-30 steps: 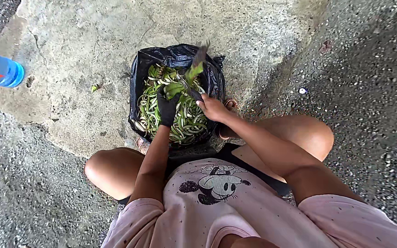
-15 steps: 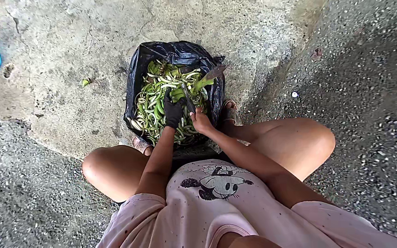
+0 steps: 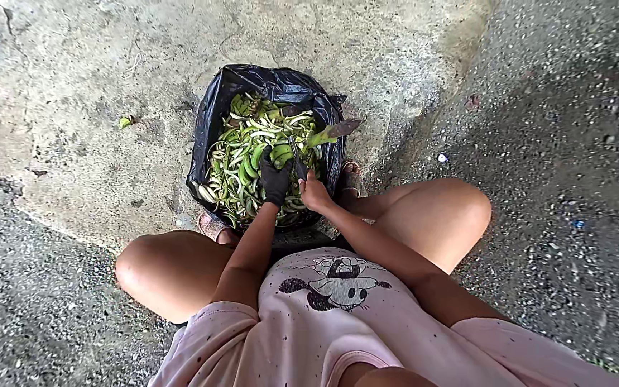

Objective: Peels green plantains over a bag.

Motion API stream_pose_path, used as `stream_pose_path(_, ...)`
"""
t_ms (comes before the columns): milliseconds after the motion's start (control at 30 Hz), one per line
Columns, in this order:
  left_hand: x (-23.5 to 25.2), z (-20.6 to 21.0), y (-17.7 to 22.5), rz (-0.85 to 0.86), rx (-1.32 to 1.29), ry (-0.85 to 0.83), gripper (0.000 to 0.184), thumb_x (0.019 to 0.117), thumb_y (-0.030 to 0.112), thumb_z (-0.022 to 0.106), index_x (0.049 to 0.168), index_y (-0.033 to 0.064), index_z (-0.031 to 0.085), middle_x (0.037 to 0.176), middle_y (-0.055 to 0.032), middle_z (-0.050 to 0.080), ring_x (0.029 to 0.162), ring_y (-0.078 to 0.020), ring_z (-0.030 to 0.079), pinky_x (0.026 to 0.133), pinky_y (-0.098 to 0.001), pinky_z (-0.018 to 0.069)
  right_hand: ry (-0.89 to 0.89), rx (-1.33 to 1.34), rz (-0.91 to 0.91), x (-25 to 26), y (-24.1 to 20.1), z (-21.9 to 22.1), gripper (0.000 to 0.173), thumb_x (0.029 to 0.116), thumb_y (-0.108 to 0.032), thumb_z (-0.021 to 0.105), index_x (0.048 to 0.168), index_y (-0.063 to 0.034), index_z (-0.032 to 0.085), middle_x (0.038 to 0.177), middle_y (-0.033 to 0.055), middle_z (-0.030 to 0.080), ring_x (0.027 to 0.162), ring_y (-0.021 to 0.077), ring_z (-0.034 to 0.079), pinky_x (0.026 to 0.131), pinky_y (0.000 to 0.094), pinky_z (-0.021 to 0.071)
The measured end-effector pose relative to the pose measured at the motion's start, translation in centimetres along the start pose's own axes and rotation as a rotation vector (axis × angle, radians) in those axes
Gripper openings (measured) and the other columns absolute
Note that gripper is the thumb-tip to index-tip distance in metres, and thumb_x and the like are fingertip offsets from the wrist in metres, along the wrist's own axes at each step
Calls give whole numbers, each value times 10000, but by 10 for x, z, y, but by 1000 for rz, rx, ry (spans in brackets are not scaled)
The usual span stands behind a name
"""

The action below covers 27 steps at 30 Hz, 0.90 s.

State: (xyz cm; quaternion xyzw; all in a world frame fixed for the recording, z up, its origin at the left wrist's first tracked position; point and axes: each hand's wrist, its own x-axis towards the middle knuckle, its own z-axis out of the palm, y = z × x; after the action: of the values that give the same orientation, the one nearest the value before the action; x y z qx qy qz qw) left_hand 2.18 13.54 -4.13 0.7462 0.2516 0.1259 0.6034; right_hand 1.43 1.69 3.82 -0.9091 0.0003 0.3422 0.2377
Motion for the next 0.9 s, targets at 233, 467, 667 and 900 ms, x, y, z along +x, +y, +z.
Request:
stream_pose_path(233, 2, 2, -5, -10, 29, -26, 828, 851, 271, 810, 1536, 128, 368, 1523, -132, 485, 1358, -261, 519, 1112, -487, 453, -9, -22, 55, 14, -4, 5, 441, 1129, -325, 329, 1416, 7, 366, 1106, 273, 664, 1020, 412, 705, 852, 557, 569)
stream_pose_path(467, 4, 5, -6, -19, -68, -45, 837, 808, 213, 827, 1511, 76, 392, 1468, -159, 530, 1325, -245, 546, 1106, -458, 466, -65, 144, 88, 26, 2, 5, 471, 1137, -347, 302, 1465, -9, 306, 990, 220, 613, 687, 282, 667, 659, 436, 578)
stream_pose_path(667, 6, 1, -9, -56, -62, -60, 801, 812, 176, 817, 1491, 80, 403, 1444, -154, 549, 1305, -243, 560, 1085, -461, 480, -56, 115, 92, 10, 7, 23, 438, 1136, -317, 314, 1414, 19, 348, 975, 216, 635, 756, 294, 700, 734, 445, 589)
stream_pose_path(900, 13, 7, -5, -104, -69, -40, 811, 810, 197, 819, 1500, 102, 404, 1397, -170, 586, 1250, -264, 605, 1041, -487, 515, -53, 119, 89, 18, 6, 22, 445, 1135, -317, 320, 1422, 21, 352, 1022, 232, 637, 787, 308, 706, 748, 456, 593)
